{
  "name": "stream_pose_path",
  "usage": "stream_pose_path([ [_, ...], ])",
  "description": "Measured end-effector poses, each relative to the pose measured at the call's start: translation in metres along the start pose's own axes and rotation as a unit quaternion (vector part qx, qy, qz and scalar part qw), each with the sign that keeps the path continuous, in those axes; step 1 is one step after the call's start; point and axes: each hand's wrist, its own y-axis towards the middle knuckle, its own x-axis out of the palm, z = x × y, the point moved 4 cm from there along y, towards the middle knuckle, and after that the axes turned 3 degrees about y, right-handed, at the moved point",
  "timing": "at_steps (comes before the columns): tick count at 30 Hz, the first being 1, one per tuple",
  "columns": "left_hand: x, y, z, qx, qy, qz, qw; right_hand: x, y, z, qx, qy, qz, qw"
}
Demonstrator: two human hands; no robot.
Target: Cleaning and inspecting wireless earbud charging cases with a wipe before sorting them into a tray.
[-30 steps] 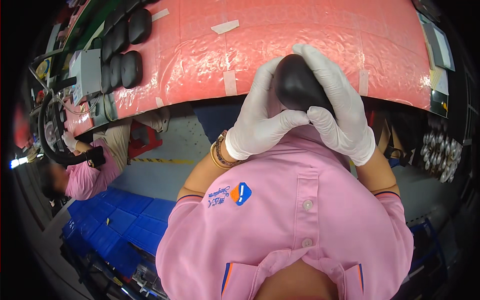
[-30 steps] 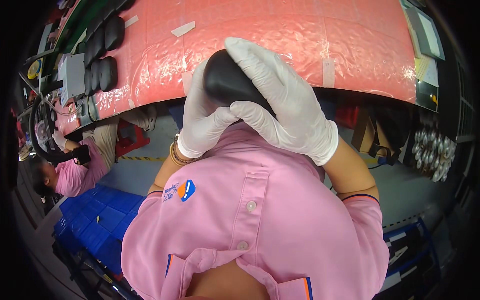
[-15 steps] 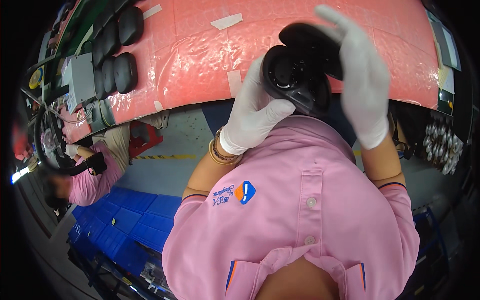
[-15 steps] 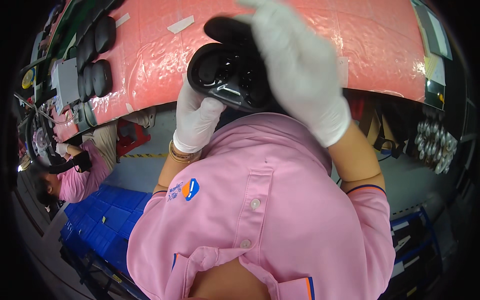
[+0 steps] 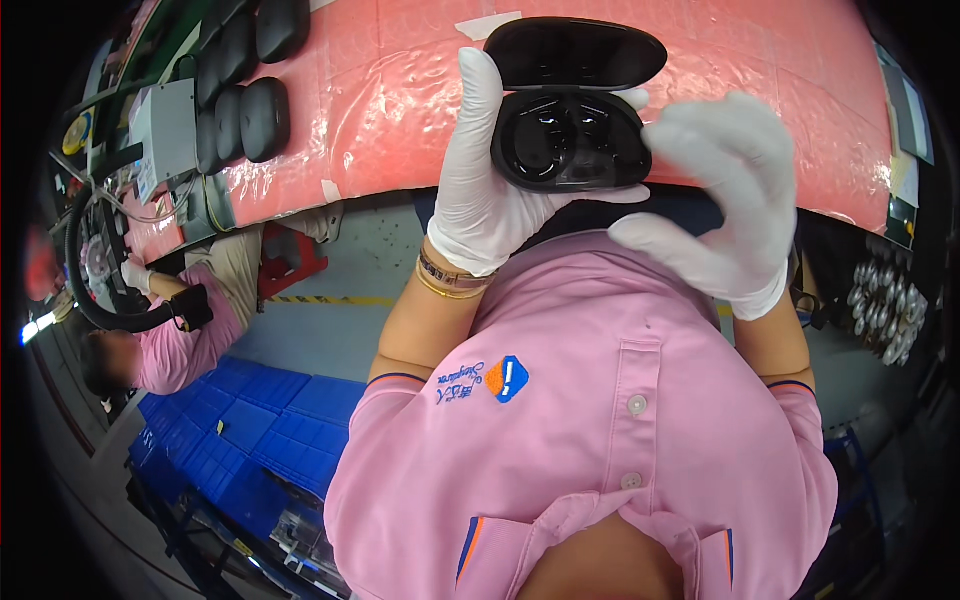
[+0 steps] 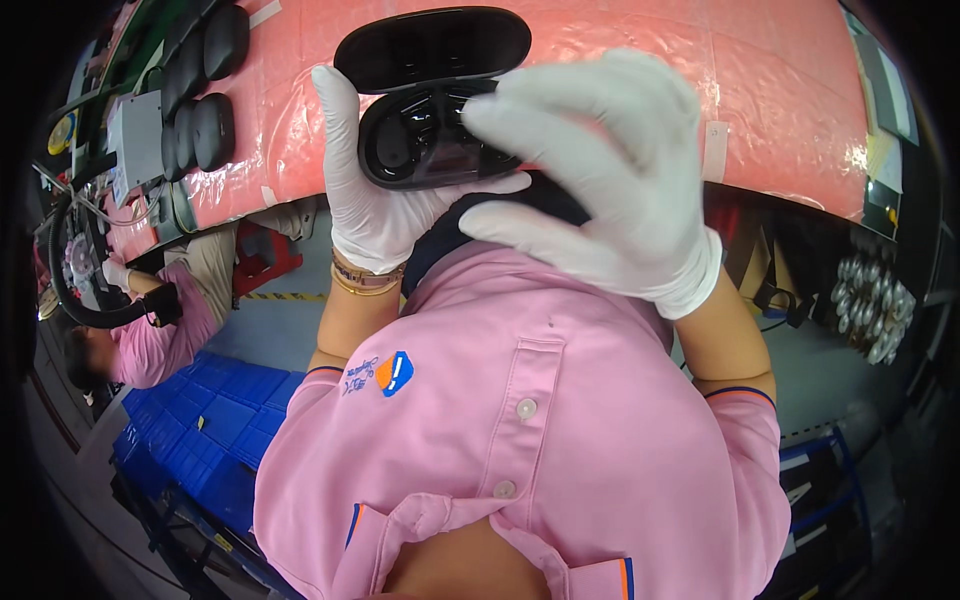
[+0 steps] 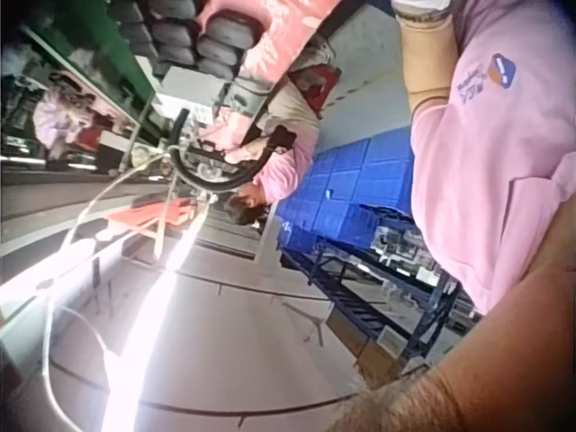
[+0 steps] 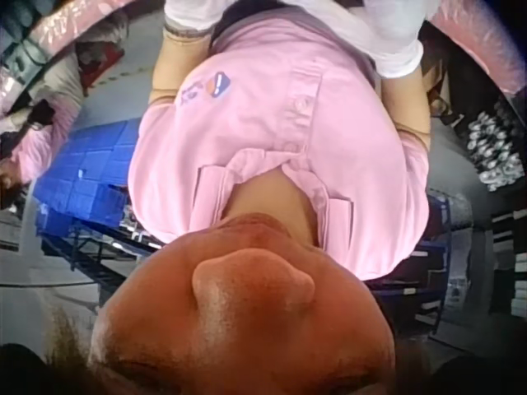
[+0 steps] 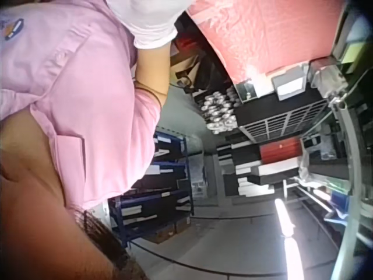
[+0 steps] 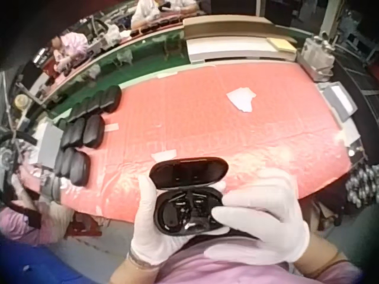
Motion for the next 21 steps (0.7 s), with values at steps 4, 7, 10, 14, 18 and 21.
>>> stream_pose_path([
  [4, 0.001, 0.007, 0.002, 0.037, 0.073, -0.005, 0.997, 0.015, -0.002, -0.005, -0.011, -0.064, -0.023, 0.998],
  [7, -0.004, 0.01, 0.002, 0.029, 0.067, -0.017, 0.997, 0.018, 0.001, 0.001, -0.001, -0.044, -0.035, 0.998],
  [10, -0.007, 0.01, 0.002, 0.024, 0.037, -0.015, 0.999, 0.019, 0.005, 0.008, 0.071, 0.036, -0.056, 0.995],
  [14, -0.01, 0.014, 0.005, -0.004, 0.012, -0.041, 0.999, -0.004, 0.005, 0.021, 0.174, 0.112, 0.13, 0.97],
  [18, -0.012, 0.016, 0.006, -0.014, -0.043, -0.073, 0.996, -0.007, -0.018, 0.027, 0.026, -0.157, 0.107, 0.981],
  [21, -0.011, 0.017, 0.008, -0.029, -0.121, -0.105, 0.987, 0.012, -0.028, 0.032, 0.026, -0.156, -0.055, 0.986],
])
